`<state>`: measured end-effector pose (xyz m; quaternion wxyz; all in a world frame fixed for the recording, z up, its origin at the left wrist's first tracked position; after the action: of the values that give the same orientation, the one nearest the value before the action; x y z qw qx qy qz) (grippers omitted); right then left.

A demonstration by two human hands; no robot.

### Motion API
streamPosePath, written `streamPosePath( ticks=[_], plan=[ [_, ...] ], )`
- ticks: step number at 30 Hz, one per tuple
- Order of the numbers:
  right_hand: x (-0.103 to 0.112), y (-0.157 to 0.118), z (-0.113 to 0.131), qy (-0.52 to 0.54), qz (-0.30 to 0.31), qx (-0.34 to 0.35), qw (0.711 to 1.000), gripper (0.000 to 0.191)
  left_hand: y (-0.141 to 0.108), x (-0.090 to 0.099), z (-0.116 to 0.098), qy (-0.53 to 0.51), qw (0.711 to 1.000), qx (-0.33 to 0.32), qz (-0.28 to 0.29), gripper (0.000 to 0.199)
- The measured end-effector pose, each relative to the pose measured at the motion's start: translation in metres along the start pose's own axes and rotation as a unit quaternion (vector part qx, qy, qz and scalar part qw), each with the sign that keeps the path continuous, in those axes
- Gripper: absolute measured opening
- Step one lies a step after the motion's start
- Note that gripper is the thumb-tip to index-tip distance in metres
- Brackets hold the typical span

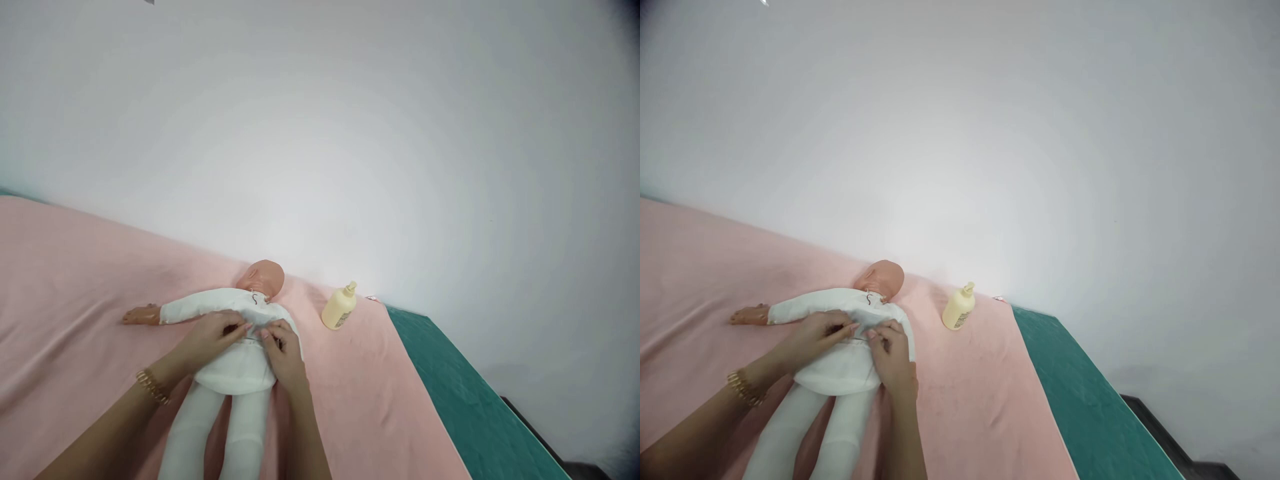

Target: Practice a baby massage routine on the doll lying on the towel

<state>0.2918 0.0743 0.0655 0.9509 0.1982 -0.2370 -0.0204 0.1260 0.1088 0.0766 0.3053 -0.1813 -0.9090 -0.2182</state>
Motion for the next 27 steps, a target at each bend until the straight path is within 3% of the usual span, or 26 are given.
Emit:
streamPosePath(
  ticks=[3,6,11,17,22,27],
  plan=[
    [0.004,0.004,0.005,0.013,-0.081,0.042,0.996,0.031,0.001,0.007,-0.007,-0.023,0.995,-0.065,-0.076,0.044],
    [-0.002,0.006,0.004,-0.01,-0.082,0.053,0.995,0.031,0.004,0.007,0.003,-0.016,0.99,-0.08,-0.114,0.044],
    [-0.011,0.008,0.0,-0.074,-0.057,0.041,0.995,0.031,0.01,-0.004,0.021,-0.007,0.992,-0.07,-0.105,0.048],
    [-0.018,0.02,0.0,-0.158,-0.029,0.003,0.987,0.025,0.015,-0.008,0.023,0.012,0.995,-0.071,-0.074,0.046],
    [-0.019,0.024,-0.008,-0.171,-0.074,-0.037,0.982,0.026,0.014,-0.009,0.027,0.016,0.994,-0.077,-0.079,0.047],
    [-0.016,0.014,-0.005,-0.093,-0.137,0.042,0.985,0.025,0.011,-0.006,0.028,-0.002,0.984,-0.109,-0.144,0.043]
  ],
)
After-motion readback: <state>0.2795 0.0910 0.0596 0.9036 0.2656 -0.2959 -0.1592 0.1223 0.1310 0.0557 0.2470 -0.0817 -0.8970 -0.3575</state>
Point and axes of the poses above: each hand's wrist, its own y-axis towards the middle knuckle, its own x-axis out of the back of the hand, z = x × y, the point moved 6 cm from there along y, towards the middle knuckle, and after that the axes turned 3 degrees about -y, right-handed, at the moved point
